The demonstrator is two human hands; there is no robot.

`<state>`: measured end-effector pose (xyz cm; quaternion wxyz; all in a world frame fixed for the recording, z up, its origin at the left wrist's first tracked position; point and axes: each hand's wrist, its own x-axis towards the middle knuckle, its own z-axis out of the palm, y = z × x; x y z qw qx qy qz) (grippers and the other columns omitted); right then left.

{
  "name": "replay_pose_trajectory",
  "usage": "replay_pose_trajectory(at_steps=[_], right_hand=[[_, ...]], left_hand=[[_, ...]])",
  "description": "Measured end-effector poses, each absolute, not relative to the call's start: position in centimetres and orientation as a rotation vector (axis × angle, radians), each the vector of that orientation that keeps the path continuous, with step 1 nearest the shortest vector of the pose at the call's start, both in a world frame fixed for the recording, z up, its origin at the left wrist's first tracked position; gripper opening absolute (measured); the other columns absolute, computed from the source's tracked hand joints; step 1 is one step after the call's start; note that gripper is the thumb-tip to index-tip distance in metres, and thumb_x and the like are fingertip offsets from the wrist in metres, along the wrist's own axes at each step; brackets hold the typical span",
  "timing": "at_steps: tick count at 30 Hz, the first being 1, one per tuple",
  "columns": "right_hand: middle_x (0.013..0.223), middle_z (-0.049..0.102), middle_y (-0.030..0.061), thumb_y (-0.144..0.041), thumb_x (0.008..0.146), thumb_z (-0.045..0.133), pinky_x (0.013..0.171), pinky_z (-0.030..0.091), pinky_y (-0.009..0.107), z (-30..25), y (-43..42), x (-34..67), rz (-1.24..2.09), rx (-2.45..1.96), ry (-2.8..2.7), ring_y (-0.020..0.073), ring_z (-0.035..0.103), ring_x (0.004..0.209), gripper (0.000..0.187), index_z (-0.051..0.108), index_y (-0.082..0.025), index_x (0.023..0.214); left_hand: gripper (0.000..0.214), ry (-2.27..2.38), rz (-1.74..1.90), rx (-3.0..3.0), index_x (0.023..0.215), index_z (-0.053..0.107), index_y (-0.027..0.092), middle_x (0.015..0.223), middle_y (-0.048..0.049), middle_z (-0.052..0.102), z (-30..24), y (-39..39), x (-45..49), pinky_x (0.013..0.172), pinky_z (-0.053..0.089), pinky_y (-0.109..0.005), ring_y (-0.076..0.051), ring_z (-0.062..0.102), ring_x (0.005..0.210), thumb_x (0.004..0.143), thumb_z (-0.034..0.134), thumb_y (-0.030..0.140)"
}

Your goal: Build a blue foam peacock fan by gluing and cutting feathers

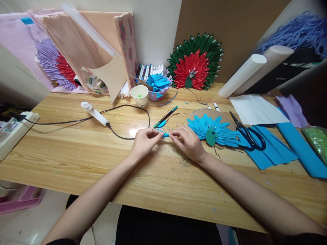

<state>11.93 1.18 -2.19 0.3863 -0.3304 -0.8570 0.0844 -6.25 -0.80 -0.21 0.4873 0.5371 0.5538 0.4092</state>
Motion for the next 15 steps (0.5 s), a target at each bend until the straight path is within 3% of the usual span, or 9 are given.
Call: replay_pose_trajectory(at_steps=[10, 15], right_hand=[[0.078, 0.061, 0.0063, -0.018, 0.087, 0.052, 0.067, 0.045, 0.032, -2.1, 1.1, 12.0, 0.201, -0.857, -2.177, 0.0184, 0.054, 0.075, 0.002, 0.054, -0.018, 0.087], [0.079, 0.061, 0.0061, -0.019, 0.087, 0.051, 0.067, 0.045, 0.033, -2.2, 1.1, 12.0, 0.215, -0.85, -2.182, 0.0188, 0.054, 0.075, 0.003, 0.054, -0.019, 0.088]], left_hand=[[0.023, 1.355, 0.976, 1.288, 0.069, 0.068, 0.012, 0.073, -0.0071, 0.07, 0.7, -0.3, -7.1, 0.067, 0.05, -0.026, -0.016, 0.064, 0.068, 0.07, 0.066, 0.034], [0.027, 1.244, 0.976, 1.262, 0.086, 0.069, 0.012, 0.087, -0.0094, 0.071, 1.3, -0.3, -7.4, 0.076, 0.051, -0.029, -0.018, 0.066, 0.08, 0.069, 0.068, 0.033]])
